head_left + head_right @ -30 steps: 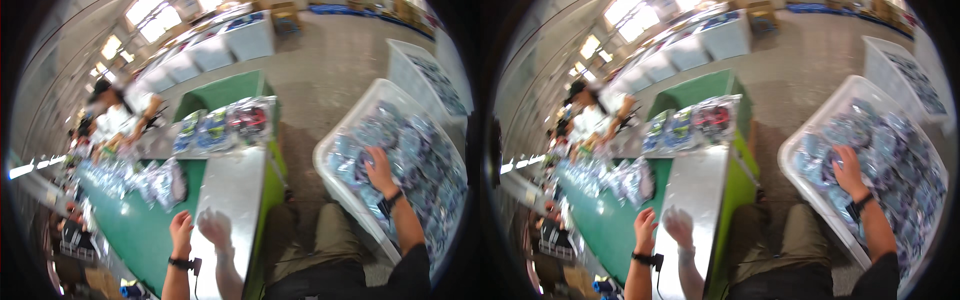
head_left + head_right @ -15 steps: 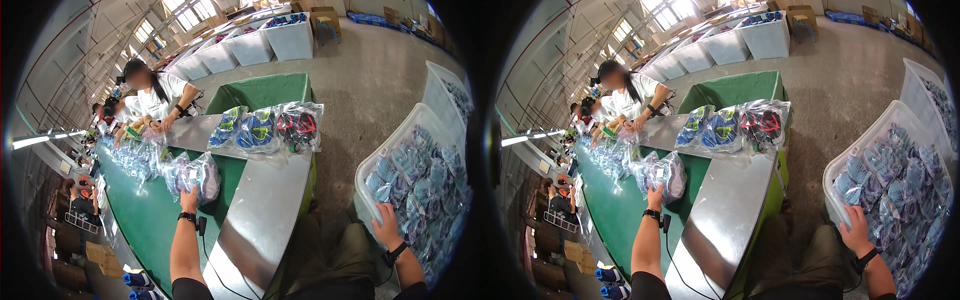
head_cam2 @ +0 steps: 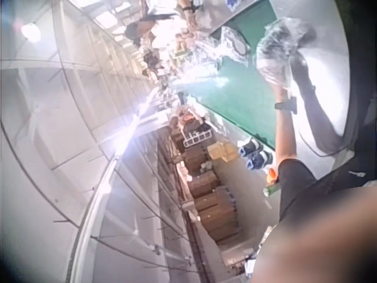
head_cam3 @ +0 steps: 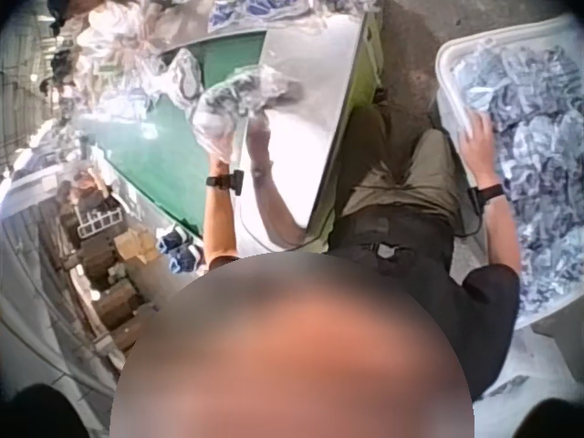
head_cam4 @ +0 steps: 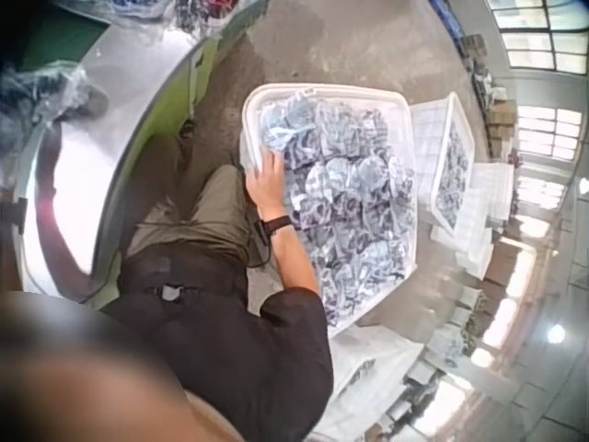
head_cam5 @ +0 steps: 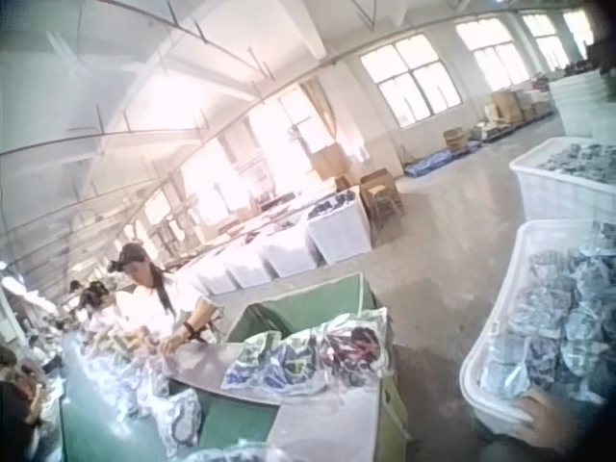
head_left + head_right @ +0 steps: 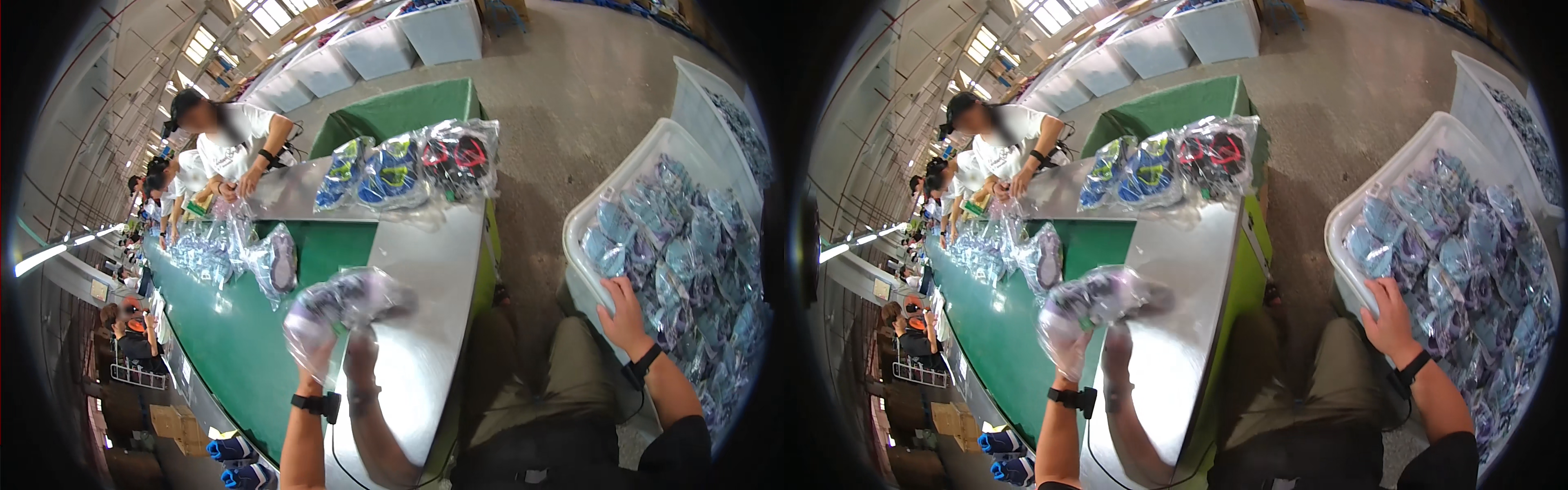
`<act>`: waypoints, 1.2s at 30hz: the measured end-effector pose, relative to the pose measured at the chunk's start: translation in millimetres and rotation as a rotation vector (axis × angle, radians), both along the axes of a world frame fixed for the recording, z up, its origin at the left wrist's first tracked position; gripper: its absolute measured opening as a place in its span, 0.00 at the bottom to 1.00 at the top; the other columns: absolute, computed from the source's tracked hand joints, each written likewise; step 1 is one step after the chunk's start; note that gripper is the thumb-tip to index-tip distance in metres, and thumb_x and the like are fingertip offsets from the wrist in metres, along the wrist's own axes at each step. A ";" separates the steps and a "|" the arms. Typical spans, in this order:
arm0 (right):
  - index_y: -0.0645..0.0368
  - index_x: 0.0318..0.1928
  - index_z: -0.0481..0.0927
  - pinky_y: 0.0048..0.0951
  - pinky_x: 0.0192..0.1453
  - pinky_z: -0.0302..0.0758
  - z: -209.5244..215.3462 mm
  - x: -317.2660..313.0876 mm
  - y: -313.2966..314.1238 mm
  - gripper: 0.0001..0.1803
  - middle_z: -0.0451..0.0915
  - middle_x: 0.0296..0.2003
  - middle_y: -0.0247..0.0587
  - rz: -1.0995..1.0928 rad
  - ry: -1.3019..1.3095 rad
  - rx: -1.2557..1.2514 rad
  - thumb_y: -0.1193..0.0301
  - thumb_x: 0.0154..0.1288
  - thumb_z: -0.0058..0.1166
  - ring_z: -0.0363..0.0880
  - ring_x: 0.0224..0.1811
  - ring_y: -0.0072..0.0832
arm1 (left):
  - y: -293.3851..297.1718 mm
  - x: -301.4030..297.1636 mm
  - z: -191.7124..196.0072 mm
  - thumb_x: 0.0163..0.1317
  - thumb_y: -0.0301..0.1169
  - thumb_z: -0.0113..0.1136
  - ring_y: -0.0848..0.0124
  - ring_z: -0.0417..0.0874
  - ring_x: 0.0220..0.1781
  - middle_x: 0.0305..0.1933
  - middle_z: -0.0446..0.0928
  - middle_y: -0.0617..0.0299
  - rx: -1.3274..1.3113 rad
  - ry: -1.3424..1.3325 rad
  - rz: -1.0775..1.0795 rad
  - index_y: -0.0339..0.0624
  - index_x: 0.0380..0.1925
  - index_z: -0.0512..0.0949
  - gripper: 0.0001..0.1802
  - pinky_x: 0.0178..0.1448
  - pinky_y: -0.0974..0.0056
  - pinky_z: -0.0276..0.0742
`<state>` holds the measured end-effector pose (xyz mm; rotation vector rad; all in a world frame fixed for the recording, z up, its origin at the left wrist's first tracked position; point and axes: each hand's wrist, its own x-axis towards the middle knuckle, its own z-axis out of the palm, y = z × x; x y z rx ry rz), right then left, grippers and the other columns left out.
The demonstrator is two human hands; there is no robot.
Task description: The person repeatedly picks packaged slippers from a white bin and places them onto a green conveyor belt. They handle the items one at a time, moving them from the bin to the belt where other workers are also processing similar items.
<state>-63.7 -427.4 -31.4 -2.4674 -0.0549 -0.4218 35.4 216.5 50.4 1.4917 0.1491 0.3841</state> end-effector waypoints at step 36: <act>0.60 0.61 0.83 0.50 0.82 0.66 158.1 -65.0 177.0 0.22 0.80 0.63 0.39 0.582 -0.614 -0.035 0.66 0.70 0.57 0.76 0.73 0.39 | -244.0 -121.0 60.1 0.61 0.37 0.68 0.52 0.74 0.78 0.81 0.65 0.44 -0.401 0.263 -0.547 0.45 0.88 0.46 0.58 0.81 0.51 0.73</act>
